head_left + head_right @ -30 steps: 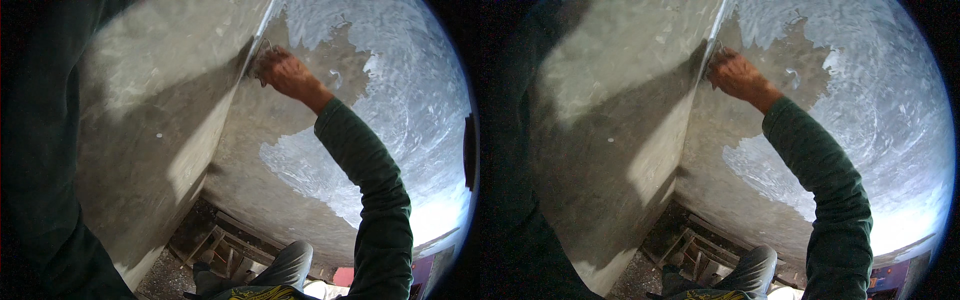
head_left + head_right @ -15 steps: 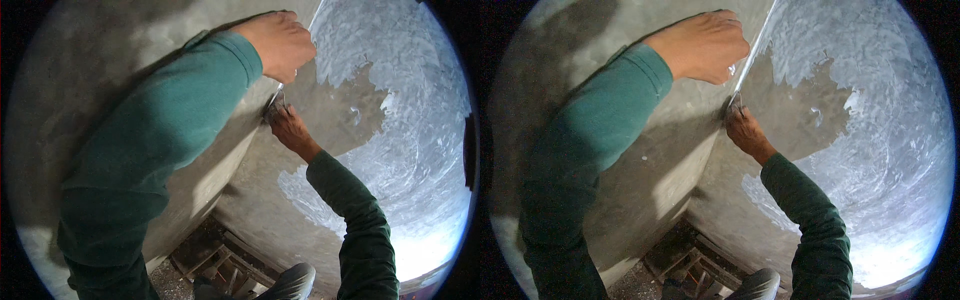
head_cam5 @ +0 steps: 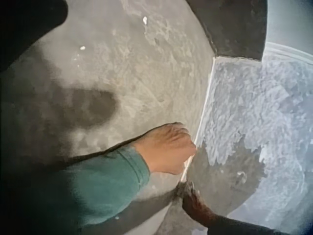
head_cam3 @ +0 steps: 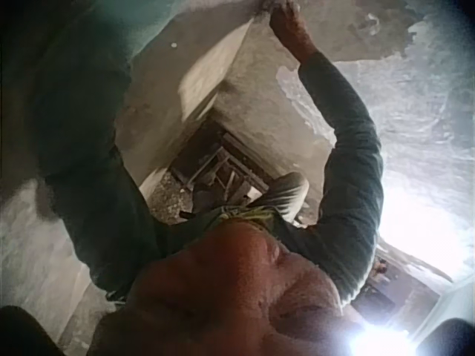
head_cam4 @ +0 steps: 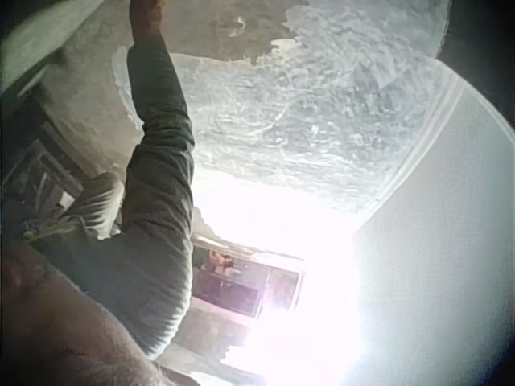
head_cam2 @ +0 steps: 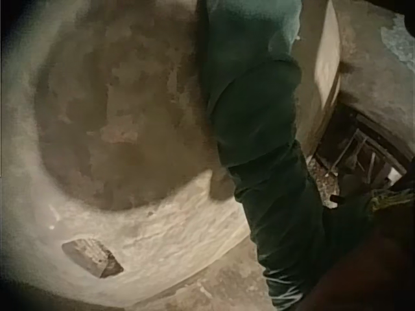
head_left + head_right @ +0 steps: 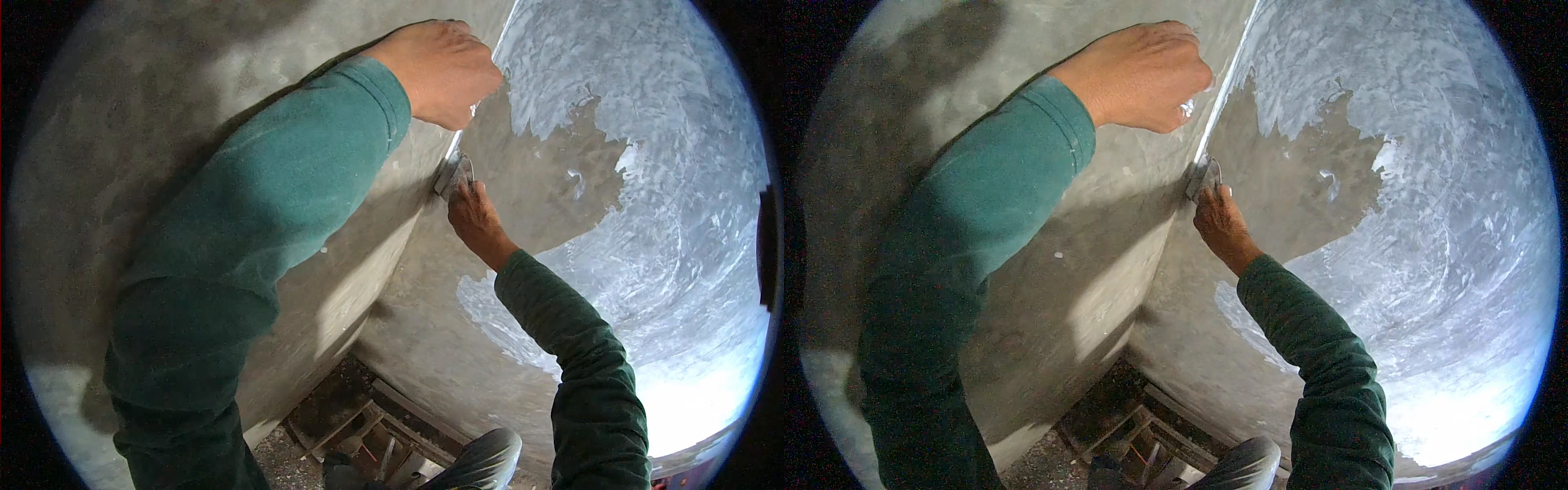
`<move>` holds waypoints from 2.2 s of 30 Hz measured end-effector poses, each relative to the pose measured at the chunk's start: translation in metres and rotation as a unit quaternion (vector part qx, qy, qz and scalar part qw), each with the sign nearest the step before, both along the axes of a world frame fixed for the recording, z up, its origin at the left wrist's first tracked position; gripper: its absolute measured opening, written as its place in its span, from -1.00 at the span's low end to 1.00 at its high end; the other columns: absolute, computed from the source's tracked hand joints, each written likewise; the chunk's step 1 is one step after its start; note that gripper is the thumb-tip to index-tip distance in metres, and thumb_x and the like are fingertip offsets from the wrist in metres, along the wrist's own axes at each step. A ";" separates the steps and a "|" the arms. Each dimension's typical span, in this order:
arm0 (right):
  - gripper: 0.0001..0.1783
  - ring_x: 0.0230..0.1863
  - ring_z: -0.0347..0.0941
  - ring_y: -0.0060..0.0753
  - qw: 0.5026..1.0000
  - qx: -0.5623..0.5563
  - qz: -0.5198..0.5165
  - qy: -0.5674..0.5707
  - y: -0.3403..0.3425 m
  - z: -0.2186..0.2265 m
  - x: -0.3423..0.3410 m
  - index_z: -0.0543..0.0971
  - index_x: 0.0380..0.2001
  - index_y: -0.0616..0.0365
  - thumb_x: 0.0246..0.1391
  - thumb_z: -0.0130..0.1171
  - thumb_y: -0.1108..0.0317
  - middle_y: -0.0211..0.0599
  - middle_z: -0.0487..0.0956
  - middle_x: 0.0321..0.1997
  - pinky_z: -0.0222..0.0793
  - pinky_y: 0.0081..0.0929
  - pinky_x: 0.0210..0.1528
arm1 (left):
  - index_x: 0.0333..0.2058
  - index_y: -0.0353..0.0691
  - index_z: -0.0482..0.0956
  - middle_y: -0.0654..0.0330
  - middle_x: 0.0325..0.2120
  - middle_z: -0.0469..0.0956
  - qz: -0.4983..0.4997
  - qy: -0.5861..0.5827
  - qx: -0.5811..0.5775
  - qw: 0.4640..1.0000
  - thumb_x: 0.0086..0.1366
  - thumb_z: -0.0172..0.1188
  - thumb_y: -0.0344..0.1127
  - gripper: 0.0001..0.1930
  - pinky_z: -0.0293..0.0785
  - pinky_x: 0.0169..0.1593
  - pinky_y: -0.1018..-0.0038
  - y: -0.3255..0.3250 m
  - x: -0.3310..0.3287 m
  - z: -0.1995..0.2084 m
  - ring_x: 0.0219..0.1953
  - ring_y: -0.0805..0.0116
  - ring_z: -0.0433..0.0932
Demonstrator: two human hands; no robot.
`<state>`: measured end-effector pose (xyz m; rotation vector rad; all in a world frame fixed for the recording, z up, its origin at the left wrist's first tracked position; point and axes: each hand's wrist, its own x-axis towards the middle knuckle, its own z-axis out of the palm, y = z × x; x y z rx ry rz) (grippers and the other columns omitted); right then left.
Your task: Applying putty to wall corners and cracks using a hand tool.
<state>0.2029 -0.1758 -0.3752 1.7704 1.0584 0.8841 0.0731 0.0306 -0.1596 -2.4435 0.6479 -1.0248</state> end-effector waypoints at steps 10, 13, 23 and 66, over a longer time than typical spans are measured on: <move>-0.75 0.15 0.26 -0.24 0.999 -0.001 -0.041 0.000 -0.098 -0.015 -0.032 0.64 -0.26 0.11 0.00 0.12 0.29 -0.32 0.49 -0.03 0.17 -0.32 0.00 | -0.35 -0.29 0.65 -0.05 -0.34 0.59 0.005 0.023 0.004 1.000 -0.02 0.23 -0.32 -0.76 0.44 0.05 0.27 -0.006 -0.012 0.005 -0.13 0.05 0.56; -0.71 0.19 0.24 -0.23 0.999 0.009 0.033 0.001 -0.147 -0.012 -0.049 0.62 -0.19 0.13 0.01 0.12 0.30 -0.29 0.48 -0.01 0.18 -0.28 0.03 | -0.24 -0.30 0.64 0.01 -0.27 0.56 0.012 0.019 -0.035 0.999 0.04 0.24 -0.35 -0.72 0.44 0.08 0.27 -0.007 -0.009 0.002 -0.08 0.11 0.51; -0.58 0.14 0.32 -0.21 0.973 0.197 -0.074 0.093 -0.246 -0.015 -0.130 0.58 0.02 0.04 0.03 0.11 0.36 -0.28 0.48 0.15 0.18 -0.27 0.05 | -0.08 -0.26 0.61 -0.04 -0.02 0.54 -0.145 -0.154 -0.310 0.927 0.10 0.21 -0.42 -0.65 0.40 0.17 0.24 0.004 -0.110 -0.058 0.09 0.01 0.48; -0.53 0.29 0.16 -0.10 0.938 0.239 -0.130 0.213 0.001 -0.144 -0.027 0.48 0.12 0.18 0.23 -0.06 0.17 -0.20 0.35 0.28 0.10 -0.05 0.21 | 0.39 -0.14 -0.03 -0.01 0.35 0.13 -0.294 0.130 -0.560 0.763 0.35 -0.08 -0.52 -0.34 0.09 0.38 0.20 -0.005 -0.005 -0.152 0.39 0.11 0.11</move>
